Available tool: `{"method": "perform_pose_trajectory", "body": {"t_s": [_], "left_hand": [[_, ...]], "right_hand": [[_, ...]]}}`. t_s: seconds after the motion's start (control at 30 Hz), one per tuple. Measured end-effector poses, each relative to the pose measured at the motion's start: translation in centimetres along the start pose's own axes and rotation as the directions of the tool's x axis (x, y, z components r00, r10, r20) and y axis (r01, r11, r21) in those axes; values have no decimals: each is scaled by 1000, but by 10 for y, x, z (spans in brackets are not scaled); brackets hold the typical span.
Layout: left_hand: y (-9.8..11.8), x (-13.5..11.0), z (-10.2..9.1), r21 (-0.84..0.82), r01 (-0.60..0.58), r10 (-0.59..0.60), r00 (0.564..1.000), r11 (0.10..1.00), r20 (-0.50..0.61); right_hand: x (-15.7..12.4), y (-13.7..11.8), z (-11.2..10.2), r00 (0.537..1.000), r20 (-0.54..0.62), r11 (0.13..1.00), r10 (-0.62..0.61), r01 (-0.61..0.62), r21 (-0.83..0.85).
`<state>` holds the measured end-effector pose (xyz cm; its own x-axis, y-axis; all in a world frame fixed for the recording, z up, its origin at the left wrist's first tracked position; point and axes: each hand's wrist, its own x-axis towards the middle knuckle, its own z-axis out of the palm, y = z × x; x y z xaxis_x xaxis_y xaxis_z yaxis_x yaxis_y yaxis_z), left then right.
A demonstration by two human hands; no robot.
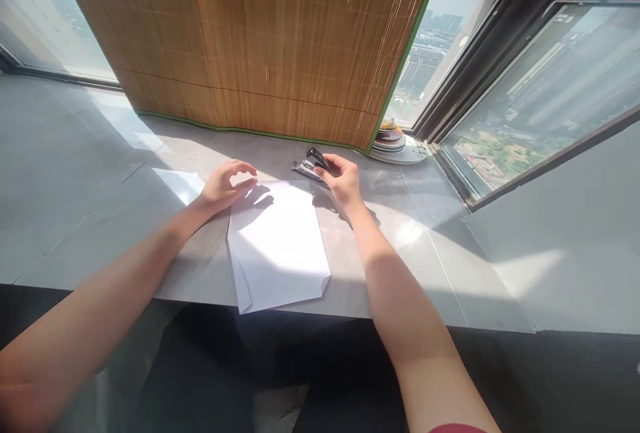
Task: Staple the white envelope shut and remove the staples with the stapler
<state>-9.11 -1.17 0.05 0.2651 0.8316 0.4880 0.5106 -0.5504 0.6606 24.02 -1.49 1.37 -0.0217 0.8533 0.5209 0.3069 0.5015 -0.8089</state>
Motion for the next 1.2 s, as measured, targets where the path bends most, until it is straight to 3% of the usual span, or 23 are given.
{"method": "perform_pose_trajectory", "body": {"t_s": [0.13, 0.27, 0.4, 0.6, 0.83, 1.0, 1.2], "left_hand": [[-15, -1, 8, 134, -11, -1, 996, 991, 91], [-14, 0, 11, 233, -9, -30, 986, 973, 165], [-1, 1, 5, 220, 35, -85, 971, 975, 223], [-2, -1, -2, 81, 53, -62, 992, 995, 111], [-5, 0, 2, 67, 124, -130, 988, 990, 89], [-1, 0, 0, 50, 108, -112, 991, 993, 74], [1, -1, -4, 36, 112, -114, 992, 993, 45]], "right_hand": [[8, 23, -31, 991, -132, 984, 12, -35, -176], [5, 24, -39, 995, -65, 927, 80, -98, -362], [1, 13, -33, 991, 54, 892, 121, -85, -444], [-1, 6, -32, 975, 183, 921, 128, -48, -387], [-3, -10, -32, 928, 356, 948, 113, 7, -320], [-4, -23, -16, 949, 298, 925, 104, 18, -380], [-7, -21, -2, 965, 251, 885, 69, 57, -462]]}}
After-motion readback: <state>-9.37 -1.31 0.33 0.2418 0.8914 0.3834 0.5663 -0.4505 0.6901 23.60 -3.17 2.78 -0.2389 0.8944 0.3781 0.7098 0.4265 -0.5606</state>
